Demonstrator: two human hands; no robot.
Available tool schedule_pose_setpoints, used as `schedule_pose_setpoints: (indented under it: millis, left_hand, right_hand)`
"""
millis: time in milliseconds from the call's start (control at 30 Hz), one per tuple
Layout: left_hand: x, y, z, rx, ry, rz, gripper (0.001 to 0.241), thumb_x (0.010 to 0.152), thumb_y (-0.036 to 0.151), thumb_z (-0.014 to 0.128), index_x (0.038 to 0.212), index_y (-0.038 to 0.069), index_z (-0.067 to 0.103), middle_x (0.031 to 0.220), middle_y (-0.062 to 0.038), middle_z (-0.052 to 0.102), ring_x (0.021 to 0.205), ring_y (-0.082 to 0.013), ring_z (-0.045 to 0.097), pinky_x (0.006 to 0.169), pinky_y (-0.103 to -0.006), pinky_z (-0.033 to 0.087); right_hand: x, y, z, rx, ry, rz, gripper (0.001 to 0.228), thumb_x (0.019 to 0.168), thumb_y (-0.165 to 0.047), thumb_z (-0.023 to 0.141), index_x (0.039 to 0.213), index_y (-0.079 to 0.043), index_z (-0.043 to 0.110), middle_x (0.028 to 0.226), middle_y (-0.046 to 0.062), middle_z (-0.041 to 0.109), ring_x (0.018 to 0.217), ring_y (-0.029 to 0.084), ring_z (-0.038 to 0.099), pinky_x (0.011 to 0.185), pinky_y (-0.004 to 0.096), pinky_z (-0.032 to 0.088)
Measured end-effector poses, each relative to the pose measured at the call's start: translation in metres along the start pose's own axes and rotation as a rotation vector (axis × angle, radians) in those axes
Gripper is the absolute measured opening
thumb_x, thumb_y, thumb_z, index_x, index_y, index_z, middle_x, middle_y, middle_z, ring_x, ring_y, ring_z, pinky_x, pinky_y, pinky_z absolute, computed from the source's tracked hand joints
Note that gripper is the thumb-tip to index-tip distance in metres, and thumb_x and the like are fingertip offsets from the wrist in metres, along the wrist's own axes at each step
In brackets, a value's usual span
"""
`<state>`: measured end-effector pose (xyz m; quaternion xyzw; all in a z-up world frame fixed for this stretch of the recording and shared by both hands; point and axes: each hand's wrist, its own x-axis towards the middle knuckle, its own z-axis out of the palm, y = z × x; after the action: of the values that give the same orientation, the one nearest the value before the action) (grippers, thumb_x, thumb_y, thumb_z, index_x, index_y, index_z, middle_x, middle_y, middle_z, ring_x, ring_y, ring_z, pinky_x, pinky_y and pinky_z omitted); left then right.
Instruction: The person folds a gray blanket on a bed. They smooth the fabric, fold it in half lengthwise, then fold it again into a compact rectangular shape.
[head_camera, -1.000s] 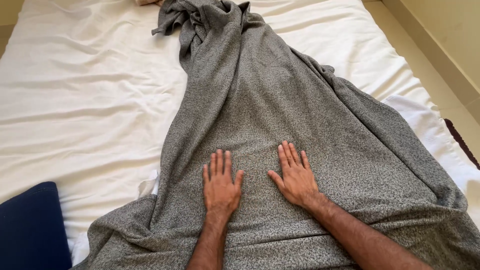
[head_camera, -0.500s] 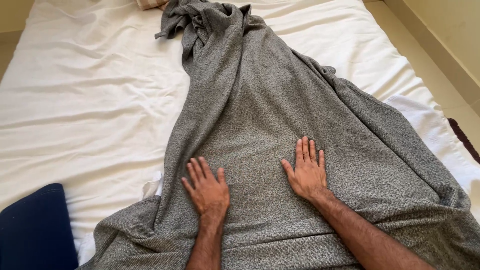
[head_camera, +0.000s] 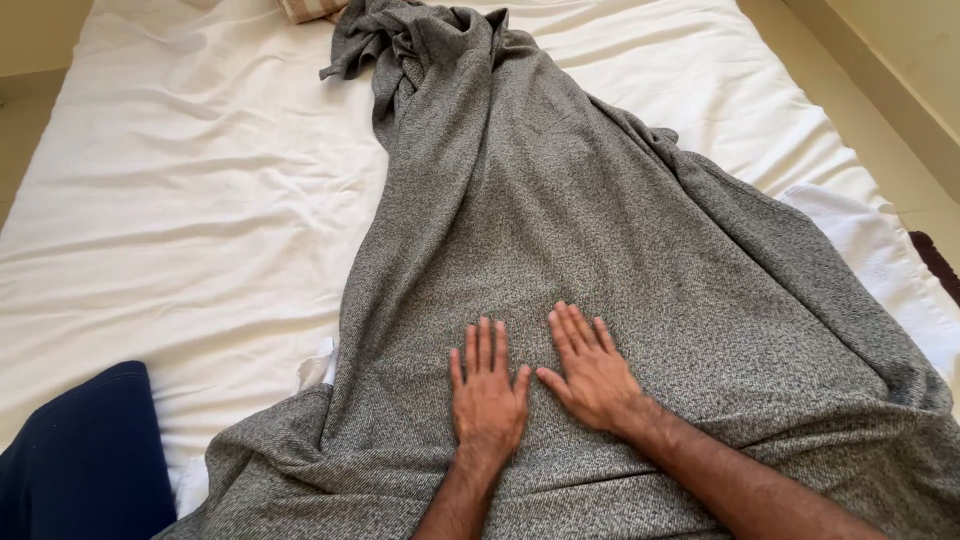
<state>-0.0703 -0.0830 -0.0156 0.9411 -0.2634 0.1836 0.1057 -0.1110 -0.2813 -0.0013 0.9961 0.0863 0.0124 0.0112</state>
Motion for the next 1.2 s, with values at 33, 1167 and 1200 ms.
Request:
schedule_pose_setpoints:
  millis: [33, 1167, 1200]
  left_hand:
    - [0.01, -0.005, -0.014, 0.002, 0.0, -0.001, 0.073, 0.107, 0.055, 0.02, 0.162, 0.009, 0.006, 0.17, -0.014, 0.002, 0.155, -0.0277, -0.001, 0.126, -0.0543, -0.002]
    - [0.078, -0.009, -0.01, -0.191, -0.5, -0.134, 0.071, 0.106, 0.055, 0.023, 0.164, 0.014, 0.015, 0.174, -0.011, 0.005, 0.161, -0.0266, 0.001, 0.127, -0.0539, -0.004]
    - [0.084, -0.012, -0.008, -0.195, -0.516, -0.13, 0.07, 0.107, 0.055, 0.023, 0.164, 0.015, 0.015, 0.174, -0.011, 0.005, 0.162, -0.026, 0.002, 0.128, -0.0533, -0.003]
  right_hand:
    - [0.002, -0.003, -0.013, 0.002, 0.001, -0.002, 0.083, 0.107, -0.058, 0.022, 0.16, 0.001, -0.003, 0.169, 0.018, -0.003, 0.158, 0.029, -0.004, 0.125, 0.048, -0.002]
    - [0.062, 0.057, -0.052, -0.027, -0.257, 0.06, 0.088, 0.087, -0.01, 0.049, 0.163, 0.001, 0.005, 0.173, 0.017, 0.001, 0.159, 0.028, -0.002, 0.127, 0.046, -0.001]
    - [0.065, 0.056, -0.06, 0.037, -0.272, 0.026, 0.087, 0.086, -0.012, 0.049, 0.161, 0.0, 0.007, 0.173, 0.014, 0.003, 0.16, 0.027, -0.001, 0.128, 0.045, -0.001]
